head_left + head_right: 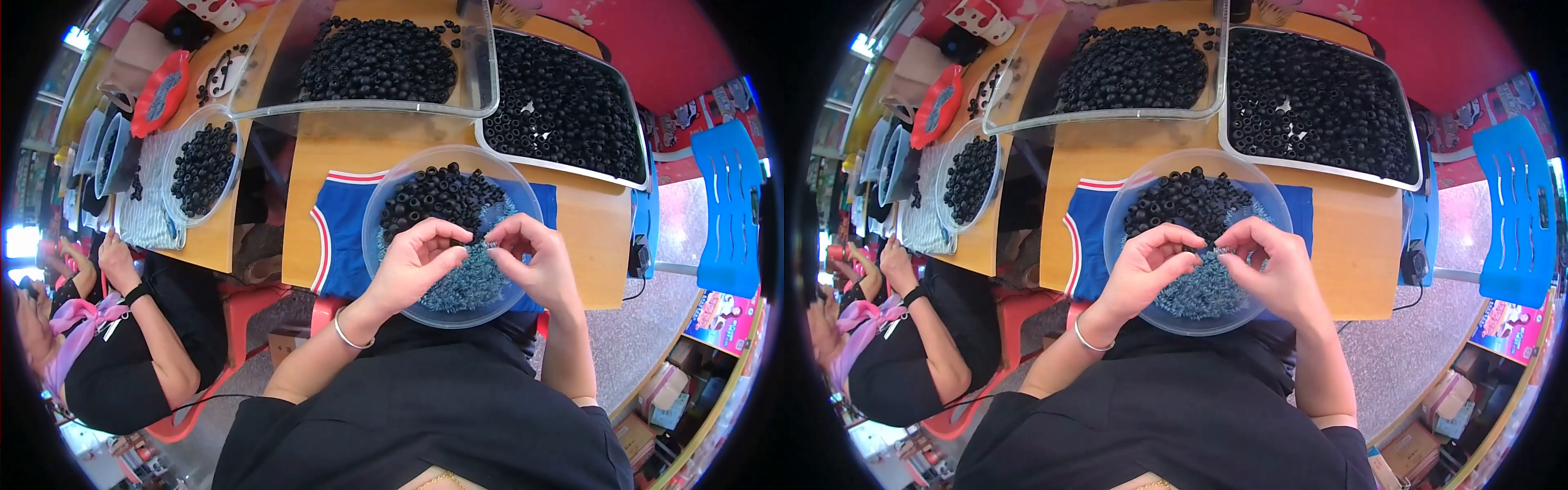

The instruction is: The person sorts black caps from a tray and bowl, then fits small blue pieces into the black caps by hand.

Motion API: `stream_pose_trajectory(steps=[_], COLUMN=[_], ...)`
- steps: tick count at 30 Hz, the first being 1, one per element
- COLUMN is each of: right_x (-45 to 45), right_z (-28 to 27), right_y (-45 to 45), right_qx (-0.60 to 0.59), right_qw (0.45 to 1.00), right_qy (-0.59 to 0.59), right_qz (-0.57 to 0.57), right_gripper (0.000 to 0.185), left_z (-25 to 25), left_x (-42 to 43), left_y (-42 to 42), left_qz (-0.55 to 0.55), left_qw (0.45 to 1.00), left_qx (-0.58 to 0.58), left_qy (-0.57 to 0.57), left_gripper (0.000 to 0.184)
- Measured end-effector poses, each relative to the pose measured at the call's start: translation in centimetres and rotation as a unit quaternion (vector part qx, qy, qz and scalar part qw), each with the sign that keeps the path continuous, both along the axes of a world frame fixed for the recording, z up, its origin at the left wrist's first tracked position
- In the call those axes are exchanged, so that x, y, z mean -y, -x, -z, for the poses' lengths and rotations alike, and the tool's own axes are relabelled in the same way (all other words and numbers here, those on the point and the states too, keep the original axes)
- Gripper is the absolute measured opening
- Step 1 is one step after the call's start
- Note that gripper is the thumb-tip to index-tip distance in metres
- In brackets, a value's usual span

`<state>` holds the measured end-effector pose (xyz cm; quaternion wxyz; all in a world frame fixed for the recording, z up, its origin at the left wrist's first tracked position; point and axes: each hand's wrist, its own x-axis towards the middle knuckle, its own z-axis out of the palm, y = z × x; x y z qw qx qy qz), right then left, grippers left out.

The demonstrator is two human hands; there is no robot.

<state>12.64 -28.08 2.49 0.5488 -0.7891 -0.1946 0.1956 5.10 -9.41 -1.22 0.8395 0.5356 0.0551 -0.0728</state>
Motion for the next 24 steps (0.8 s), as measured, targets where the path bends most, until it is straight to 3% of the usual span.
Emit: stream_pose_trajectory(steps=[2, 6, 9, 12, 24], right_x=[-0.4, -0.2, 0.2, 0.2, -0.2], right_z=[-0.1, 0.3, 0.5, 0.5, 1.1], right_y=[0.3, 0.7, 0.9, 1.1, 1.2], right_qx=[-0.006, -0.017, -0.067, -0.062, -0.002], right_qw=[1.000, 1.000, 0.996, 0.997, 0.999], right_qy=[-0.007, -0.014, -0.048, -0.030, -0.040], right_qz=[-0.011, -0.012, -0.018, -0.033, -0.017], right_gripper=[0.012, 0.011, 0.010, 0.010, 0.009], left_z=[0.0, 0.5, -0.4, -0.7, -0.6], left_x=[0.3, 0.5, 0.3, 0.4, 0.2], left_y=[-0.1, -0.1, -0.3, -0.4, -0.5], left_qz=[0.003, -0.016, -0.021, -0.039, -0.063], left_qw=[1.000, 0.990, 0.940, 0.890, 0.814], left_qx=[0.029, 0.096, 0.202, 0.279, 0.350], left_qy=[-0.001, -0.107, -0.276, -0.359, -0.459], left_gripper=[0.017, 0.016, 0.018, 0.020, 0.024])
